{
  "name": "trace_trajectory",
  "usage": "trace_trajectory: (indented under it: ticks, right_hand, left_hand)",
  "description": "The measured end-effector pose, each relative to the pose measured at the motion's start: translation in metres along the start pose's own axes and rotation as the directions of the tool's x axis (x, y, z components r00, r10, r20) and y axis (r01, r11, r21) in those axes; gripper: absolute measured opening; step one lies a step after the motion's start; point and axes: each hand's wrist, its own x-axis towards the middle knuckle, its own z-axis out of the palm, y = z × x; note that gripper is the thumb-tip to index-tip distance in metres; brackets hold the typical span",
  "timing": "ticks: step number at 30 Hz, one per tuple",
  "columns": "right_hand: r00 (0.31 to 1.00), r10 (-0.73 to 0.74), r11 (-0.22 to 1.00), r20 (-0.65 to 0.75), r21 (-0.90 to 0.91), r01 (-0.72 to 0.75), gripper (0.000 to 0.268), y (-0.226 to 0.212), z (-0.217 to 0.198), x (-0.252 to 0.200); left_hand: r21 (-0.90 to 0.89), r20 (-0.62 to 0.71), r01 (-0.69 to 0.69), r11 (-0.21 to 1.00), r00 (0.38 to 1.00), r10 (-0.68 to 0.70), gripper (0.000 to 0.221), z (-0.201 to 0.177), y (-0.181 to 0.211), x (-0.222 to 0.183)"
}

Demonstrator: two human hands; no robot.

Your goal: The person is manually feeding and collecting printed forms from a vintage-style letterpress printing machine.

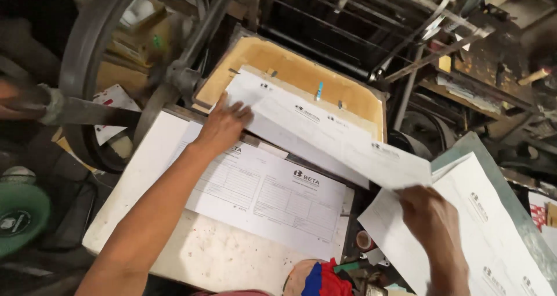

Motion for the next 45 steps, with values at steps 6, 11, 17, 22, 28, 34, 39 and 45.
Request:
trace_trajectory:
  ticks: [6,11,17,22,28,34,39,45]
  right_hand:
    - [0.970,-0.159,0.986,0.182,-0.024,0.166,0.015,0.009,0.085,0.114]
    - [0.927,-0.126,0.991,0.352,0.003,0.134,0.024,-0.032,0.095,0.161]
    - [0.904,-0.428,0.899,0.020,0.112,0.423,0.060,-0.069,0.039,0.093]
    - [0.985,-0.165,0.919,0.045,0.370,0.137,0.063,-0.074,0.002,-0.028]
    - [0.975,0.113,0.985,-0.190,-0.111,-0.135,0.074,0.003,0.041,-0.163]
    - [0.870,0.447,0.895,-0.208,0.094,-0.437,0.037,-0.025,0.012,-0.166]
    - [0.963,0.152,0.985,-0.225,0.111,-0.130,0.021,-0.070,0.012,-0.138]
    - [0.980,0.151,0.979,-0.130,0.158,-0.130,0.028,-0.020,0.012,-0.166]
  left_hand:
    - [-0.256,-0.145,0.058,0.965,0.985,-0.098,0.049,-0.098,0.025,-0.120]
    - [-0.281,-0.067,0.264,0.923,0.954,-0.294,0.057,-0.125,0.054,-0.189]
    - [-0.186,-0.007,0.476,0.859,0.874,-0.486,0.103,-0.140,0.048,-0.198]
    - [-0.299,0.191,0.583,0.756,0.812,-0.551,0.099,-0.126,0.056,-0.202]
    - [-0.366,0.155,0.586,0.723,0.804,-0.574,0.094,-0.138,0.050,-0.188]
    - [-0.039,0.049,0.392,0.919,0.920,-0.390,0.095,-0.149,0.072,-0.133]
    - [-0.452,-0.316,-0.398,0.798,0.908,0.274,0.053,-0.173,0.196,-0.043]
    - [-0.512,-0.193,-0.394,0.763,0.919,0.345,0.006,-0.121,0.214,0.001]
